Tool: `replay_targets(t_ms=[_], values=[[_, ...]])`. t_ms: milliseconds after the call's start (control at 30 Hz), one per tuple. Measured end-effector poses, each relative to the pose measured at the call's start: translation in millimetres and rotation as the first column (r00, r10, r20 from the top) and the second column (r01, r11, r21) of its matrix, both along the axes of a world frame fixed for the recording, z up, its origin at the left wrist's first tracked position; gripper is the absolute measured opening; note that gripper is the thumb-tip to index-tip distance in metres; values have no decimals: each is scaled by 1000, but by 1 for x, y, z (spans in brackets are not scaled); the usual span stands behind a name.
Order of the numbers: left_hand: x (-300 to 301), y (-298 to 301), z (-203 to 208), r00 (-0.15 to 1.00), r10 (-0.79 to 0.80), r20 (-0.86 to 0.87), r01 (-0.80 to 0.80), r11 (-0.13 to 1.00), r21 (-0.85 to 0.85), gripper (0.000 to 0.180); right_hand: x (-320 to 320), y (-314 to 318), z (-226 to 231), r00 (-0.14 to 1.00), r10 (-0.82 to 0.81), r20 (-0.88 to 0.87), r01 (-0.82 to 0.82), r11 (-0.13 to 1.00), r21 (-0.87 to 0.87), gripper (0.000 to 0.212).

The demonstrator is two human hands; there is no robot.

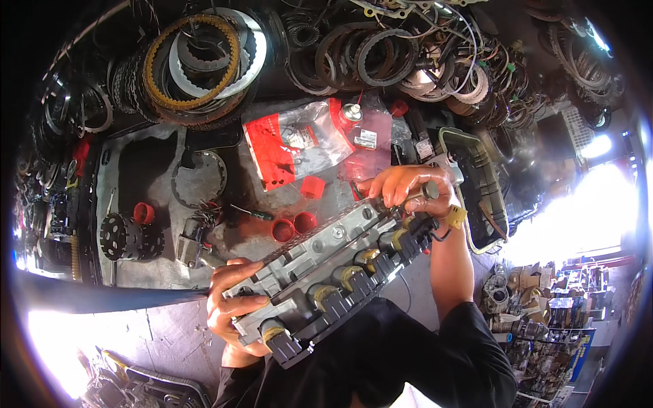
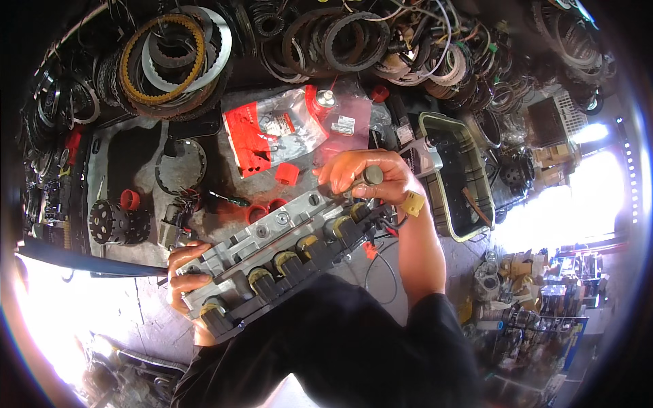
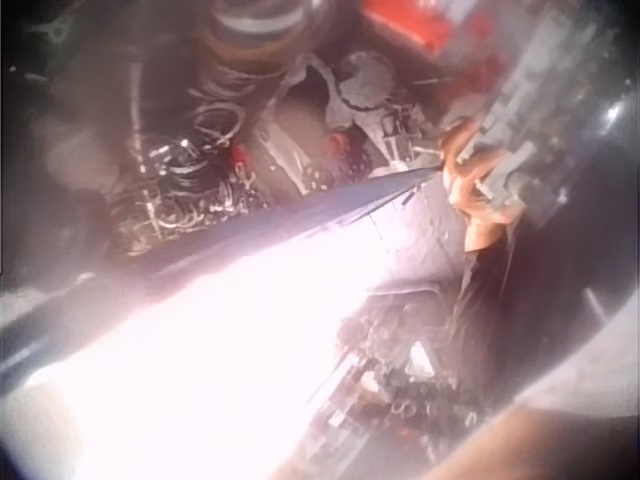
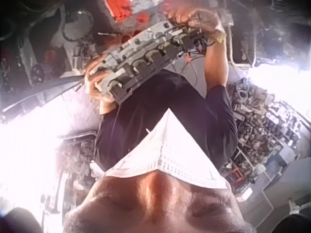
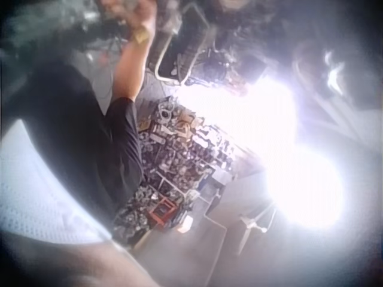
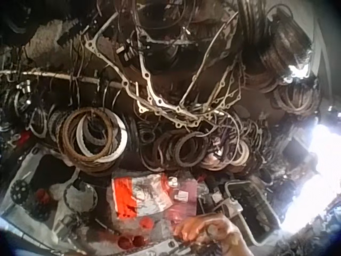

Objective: The person aligns and installs a valve body into a transmission case, then retrieves and cleans bolts before fastening the assembly. The person handles the valve body, transmission case, and bolts, using a screwdriver to tighten the bolts.

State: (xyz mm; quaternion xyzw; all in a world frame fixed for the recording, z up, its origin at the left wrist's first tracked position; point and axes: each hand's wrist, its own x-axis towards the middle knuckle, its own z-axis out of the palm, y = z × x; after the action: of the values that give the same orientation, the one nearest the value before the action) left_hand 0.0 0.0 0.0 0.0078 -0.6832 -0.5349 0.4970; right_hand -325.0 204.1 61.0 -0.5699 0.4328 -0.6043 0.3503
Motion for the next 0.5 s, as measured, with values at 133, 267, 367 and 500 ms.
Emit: replay_targets(t_ms=[133, 267, 367, 500], values=[[6, 3, 12, 999, -3, 38, 1, 999, 32, 49, 12, 3, 1, 997, -46, 69, 47, 999, -17, 15], [7, 5, 14, 999, 12, 52, -16, 998, 66, 46, 16, 2, -5, 991, -42, 127, 49, 997, -53, 14], [7, 4, 13, 996, 25, 86, -27, 999, 22, 46, 5, -3, 0, 998, 52, 29, -50, 997, -67, 15], [5, 5, 13, 997, 28, 73, -34, 996, 83, 46, 14, 5, 6, 992, -86, 87, 83, 996, 46, 17]])
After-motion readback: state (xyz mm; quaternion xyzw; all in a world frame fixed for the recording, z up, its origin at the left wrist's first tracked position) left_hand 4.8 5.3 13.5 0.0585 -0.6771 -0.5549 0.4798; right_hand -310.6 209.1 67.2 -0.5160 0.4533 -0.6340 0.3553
